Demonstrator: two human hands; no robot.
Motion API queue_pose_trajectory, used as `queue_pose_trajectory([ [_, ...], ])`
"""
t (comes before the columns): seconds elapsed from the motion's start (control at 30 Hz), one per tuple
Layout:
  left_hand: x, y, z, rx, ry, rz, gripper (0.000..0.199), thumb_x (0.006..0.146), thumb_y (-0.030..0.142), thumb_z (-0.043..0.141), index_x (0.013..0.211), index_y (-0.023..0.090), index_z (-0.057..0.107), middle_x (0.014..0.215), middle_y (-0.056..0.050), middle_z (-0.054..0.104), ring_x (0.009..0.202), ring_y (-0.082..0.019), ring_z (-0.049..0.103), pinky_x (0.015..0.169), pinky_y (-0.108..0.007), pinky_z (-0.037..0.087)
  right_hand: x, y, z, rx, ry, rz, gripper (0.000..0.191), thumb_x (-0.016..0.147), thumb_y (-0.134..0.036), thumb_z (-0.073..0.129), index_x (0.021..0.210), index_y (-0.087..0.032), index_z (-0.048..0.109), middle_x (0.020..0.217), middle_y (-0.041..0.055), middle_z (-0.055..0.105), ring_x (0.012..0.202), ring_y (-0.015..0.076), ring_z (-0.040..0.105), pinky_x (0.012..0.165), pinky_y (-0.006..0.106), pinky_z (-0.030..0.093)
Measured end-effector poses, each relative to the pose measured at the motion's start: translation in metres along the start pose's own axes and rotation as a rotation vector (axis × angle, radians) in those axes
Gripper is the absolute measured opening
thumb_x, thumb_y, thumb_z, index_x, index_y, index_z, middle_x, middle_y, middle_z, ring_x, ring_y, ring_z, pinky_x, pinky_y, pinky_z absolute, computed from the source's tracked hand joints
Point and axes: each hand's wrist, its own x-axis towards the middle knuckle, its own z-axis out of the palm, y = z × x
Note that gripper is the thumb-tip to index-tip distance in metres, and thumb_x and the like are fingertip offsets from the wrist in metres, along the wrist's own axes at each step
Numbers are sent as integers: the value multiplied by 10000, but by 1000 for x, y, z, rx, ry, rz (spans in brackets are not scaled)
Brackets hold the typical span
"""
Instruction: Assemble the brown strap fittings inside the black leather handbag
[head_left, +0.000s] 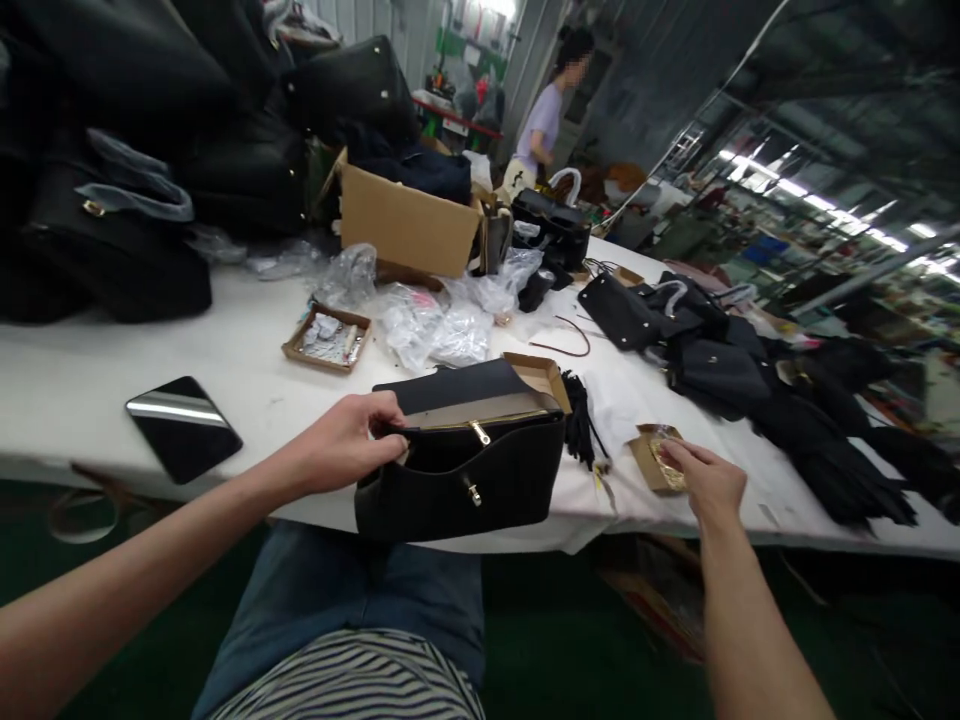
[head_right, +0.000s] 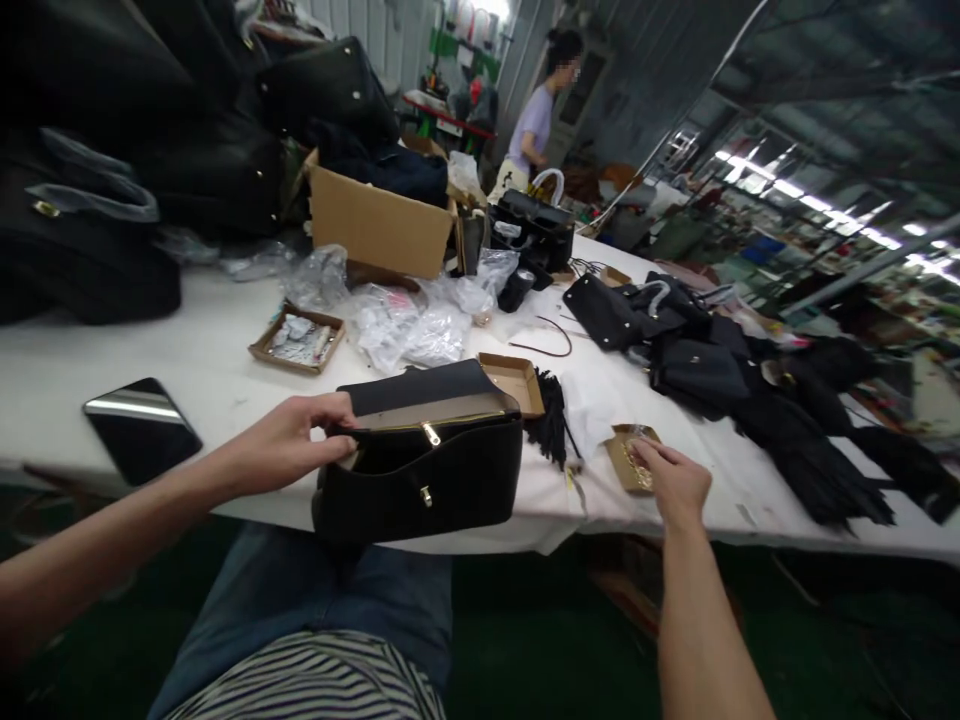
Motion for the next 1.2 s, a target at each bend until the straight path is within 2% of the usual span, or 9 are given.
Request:
queue_pose_trajectory([
  [0.13,-2,-2,1,-40,8,-2,193,807,350,647,821,194,761,870,-11,668,816,-196,620,780,-362,451,-23,-68,19,215,-56,33,508,699,-518,966,1040,-152,881,888,116,852,744,257,825,722,362,704],
  [0.3,-2,-4,2,-30,16,17,189,804,347,650,807,192,758,856,-10,665,804,-191,625,763,-354,444,-98,-215,42,425,-251,-218,348,815,-359,979,1099,-196,858,894,54,847,742,189,820,743,294,695],
  [0.4,-2,-7,2,-35,25,34,193,799,348,655,812,192,767,847,-11,676,793,-187,619,747,-347,437,-157,-285,57,429,-538,-330,156,965,-320,861,1059,-197,837,884,46,842,783,199,827,778,319,697],
  [0.47,-1,-10,3,-46,33,42,199,795,347,656,824,191,776,837,-11,685,781,-186,615,734,-343,436,-192,-313,70,369,-709,-455,88,1035,-254,765,1068,-210,835,911,33,844,829,191,826,813,312,675],
  [0.53,-1,-14,4,-56,47,56,201,785,338,652,830,190,780,829,-12,693,773,-187,620,722,-342,439,-218,-325,84,299,-763,-622,129,1052,-176,706,1053,-216,828,935,24,844,866,186,819,850,308,649],
  [0.63,-2,-19,8,-93,68,93,204,765,319,648,840,187,783,848,-20,714,801,-198,653,730,-341,461,-242,-325,102,227,-704,-750,182,1056,-128,663,1120,-214,810,1040,44,853,953,206,818,902,319,629],
  [0.73,-4,-24,11,-137,87,117,190,752,307,648,826,188,777,854,-25,720,813,-204,669,727,-336,472,-254,-319,111,189,-617,-748,212,1080,-146,633,1191,-228,794,1107,62,852,1011,231,820,939,345,629],
  [0.97,-5,-32,13,-155,84,144,157,746,279,656,786,186,776,810,-30,726,782,-205,659,698,-325,451,-269,-305,120,74,-534,-808,278,1112,-182,581,1101,-275,842,1058,94,732,998,252,721,910,417,607],
  [1.2,-4,-41,17,-184,56,144,175,764,280,659,797,172,793,795,-33,738,783,-206,661,697,-322,439,-269,-303,126,86,-556,-822,280,1112,-168,593,1080,-276,850,1016,71,714,964,232,709,887,385,581],
])
